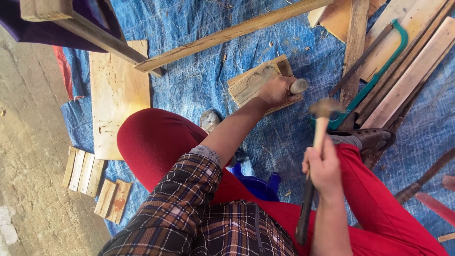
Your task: The person uses a hammer and chisel to notch wood before using a hand saw to cut through a wooden piece.
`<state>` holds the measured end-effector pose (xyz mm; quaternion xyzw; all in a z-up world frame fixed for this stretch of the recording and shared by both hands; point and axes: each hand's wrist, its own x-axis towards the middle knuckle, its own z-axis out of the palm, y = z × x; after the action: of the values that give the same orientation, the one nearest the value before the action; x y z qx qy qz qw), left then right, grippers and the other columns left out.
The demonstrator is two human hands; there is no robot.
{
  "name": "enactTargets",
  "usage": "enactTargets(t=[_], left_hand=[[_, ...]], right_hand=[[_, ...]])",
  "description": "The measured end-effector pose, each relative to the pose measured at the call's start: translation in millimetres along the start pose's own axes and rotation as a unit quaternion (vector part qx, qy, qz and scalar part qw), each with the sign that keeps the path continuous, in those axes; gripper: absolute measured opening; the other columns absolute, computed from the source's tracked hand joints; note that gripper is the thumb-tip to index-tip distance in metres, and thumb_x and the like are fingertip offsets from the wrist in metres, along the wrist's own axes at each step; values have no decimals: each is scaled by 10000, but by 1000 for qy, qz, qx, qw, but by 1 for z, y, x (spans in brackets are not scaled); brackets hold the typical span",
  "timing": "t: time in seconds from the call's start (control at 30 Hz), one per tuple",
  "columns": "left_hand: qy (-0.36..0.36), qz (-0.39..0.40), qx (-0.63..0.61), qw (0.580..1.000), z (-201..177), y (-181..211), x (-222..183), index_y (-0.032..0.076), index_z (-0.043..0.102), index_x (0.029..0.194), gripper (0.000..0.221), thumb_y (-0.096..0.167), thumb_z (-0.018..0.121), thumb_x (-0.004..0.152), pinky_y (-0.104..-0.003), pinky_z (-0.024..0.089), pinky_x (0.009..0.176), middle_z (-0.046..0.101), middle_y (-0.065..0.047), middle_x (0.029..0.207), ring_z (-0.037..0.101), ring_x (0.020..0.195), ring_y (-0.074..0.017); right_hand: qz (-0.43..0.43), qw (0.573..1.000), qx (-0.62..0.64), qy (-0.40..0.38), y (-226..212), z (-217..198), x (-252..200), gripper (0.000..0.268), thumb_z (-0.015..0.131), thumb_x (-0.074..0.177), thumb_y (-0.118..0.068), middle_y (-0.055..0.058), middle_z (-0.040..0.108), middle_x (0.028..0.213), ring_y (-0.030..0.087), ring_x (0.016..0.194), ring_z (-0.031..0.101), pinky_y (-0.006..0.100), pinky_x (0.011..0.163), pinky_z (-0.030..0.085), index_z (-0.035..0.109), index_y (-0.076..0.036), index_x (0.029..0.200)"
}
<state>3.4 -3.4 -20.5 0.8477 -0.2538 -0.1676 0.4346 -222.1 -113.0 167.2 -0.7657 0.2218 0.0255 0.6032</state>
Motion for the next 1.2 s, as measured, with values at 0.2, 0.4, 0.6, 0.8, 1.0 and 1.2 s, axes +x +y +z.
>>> enactTargets(t=[0.2,0.4,0.6,0.8,1.0,1.2], left_hand=[[31,81,14,996,-5,13,-6,262,676,968,162,293,776,843,-422,550,624,749,29,976,718,839,-246],[-15,25,49,998,-9,18,-1,264,677,997,217,233,762,799,-437,556,626,767,42,992,736,901,-232],[34,72,22,997,-9,15,-2,239,690,937,185,281,791,788,-461,527,653,787,-18,928,741,827,-291],[-3,27,-5,1000,-16,20,-7,247,681,954,191,266,808,814,-442,510,635,779,9,944,720,843,-269],[45,34,119,991,15,-11,6,263,651,981,392,505,817,722,-406,621,792,753,10,908,760,894,-232],[49,50,85,994,9,-1,-4,237,677,962,375,449,855,708,-408,618,797,753,-9,896,759,904,-254]], right_hand=[[-198,980,15,15,-103,-18,-25,448,382,1080,-166,124,498,734,191,533,503,294,507,443,379,126,1419],[-1,991,-127,-47,-50,9,8,600,429,1065,-230,59,530,691,160,536,514,321,480,469,328,-121,1646],[-191,978,-77,-44,-96,1,-12,519,365,1088,-50,92,480,661,161,512,471,292,497,441,319,87,1586],[-291,955,-45,45,-104,-3,-32,280,357,962,-27,176,523,680,251,570,518,341,560,472,445,181,1127],[-241,968,-74,15,-44,26,6,425,412,1100,-93,168,557,591,218,482,569,360,503,453,427,226,1381],[-269,960,-68,39,-85,-2,-14,338,462,1060,-71,-19,574,467,121,327,501,226,389,426,625,-60,764]])
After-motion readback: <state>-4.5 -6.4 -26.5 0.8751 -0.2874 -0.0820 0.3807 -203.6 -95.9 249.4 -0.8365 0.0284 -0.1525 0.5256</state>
